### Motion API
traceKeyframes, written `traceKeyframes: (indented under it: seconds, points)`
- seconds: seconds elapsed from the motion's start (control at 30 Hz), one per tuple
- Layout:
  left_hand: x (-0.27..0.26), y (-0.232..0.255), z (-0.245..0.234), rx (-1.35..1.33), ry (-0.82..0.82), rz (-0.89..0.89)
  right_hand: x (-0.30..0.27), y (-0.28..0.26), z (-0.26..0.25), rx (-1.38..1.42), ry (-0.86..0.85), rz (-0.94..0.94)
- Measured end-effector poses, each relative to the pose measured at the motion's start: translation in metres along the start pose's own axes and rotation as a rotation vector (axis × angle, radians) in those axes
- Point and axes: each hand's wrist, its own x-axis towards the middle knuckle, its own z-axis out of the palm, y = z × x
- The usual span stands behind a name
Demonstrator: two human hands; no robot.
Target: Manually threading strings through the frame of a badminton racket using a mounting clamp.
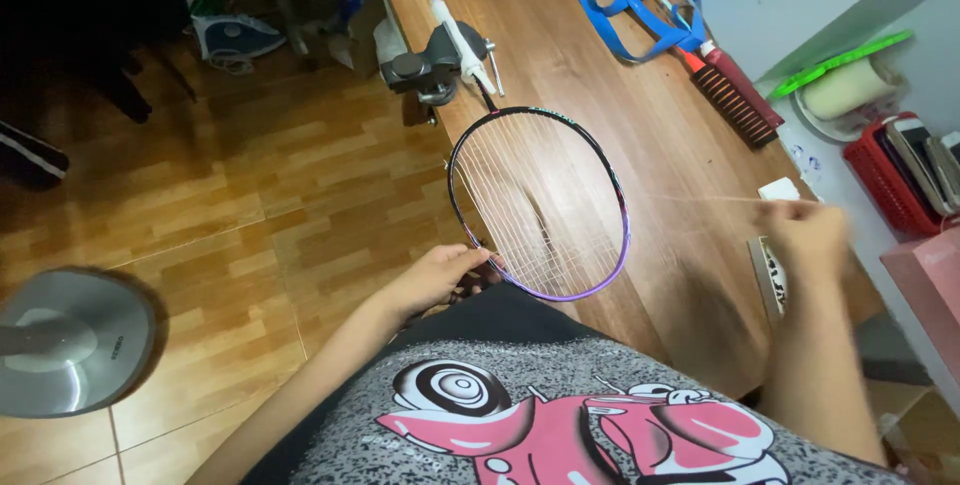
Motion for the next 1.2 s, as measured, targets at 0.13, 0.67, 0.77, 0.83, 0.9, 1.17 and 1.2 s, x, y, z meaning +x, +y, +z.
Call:
traceKeyframes:
  seconds: [0.13,0.67,0.77,0.83,0.9,1.17,1.2]
  points:
    - [0.002,-0.001,0.000,-0.029,-0.009,0.002,0.068,0.137,-0.079,-0.379,0.356,-0.060]
    - [0.002,0.003,-0.008,0.109,-0.009,0.021,-0.072,-0.126,0.064,0.377,-0.543,-0.305]
    - [0.000,0.002,-0.010,0.113,-0.042,0.007,-0.057,-0.115,0.064,0.338,-0.588,-0.233]
    - [0.004,-0.007,-0.014,0.125,-0.043,-0.001,-0.058,-0.117,0.064,0.370,-0.624,-0.152]
    - [0.009,-0.010,-0.016,0.145,-0.047,-0.008,-0.061,-0.120,0.062,0.409,-0.652,-0.072]
    - [0.022,-0.018,-0.025,0.224,-0.050,-0.034,-0.048,-0.099,0.062,0.093,-0.591,-0.222]
    - [0.021,-0.013,-0.023,0.233,-0.062,-0.038,-0.050,-0.098,0.060,0.098,-0.581,-0.212]
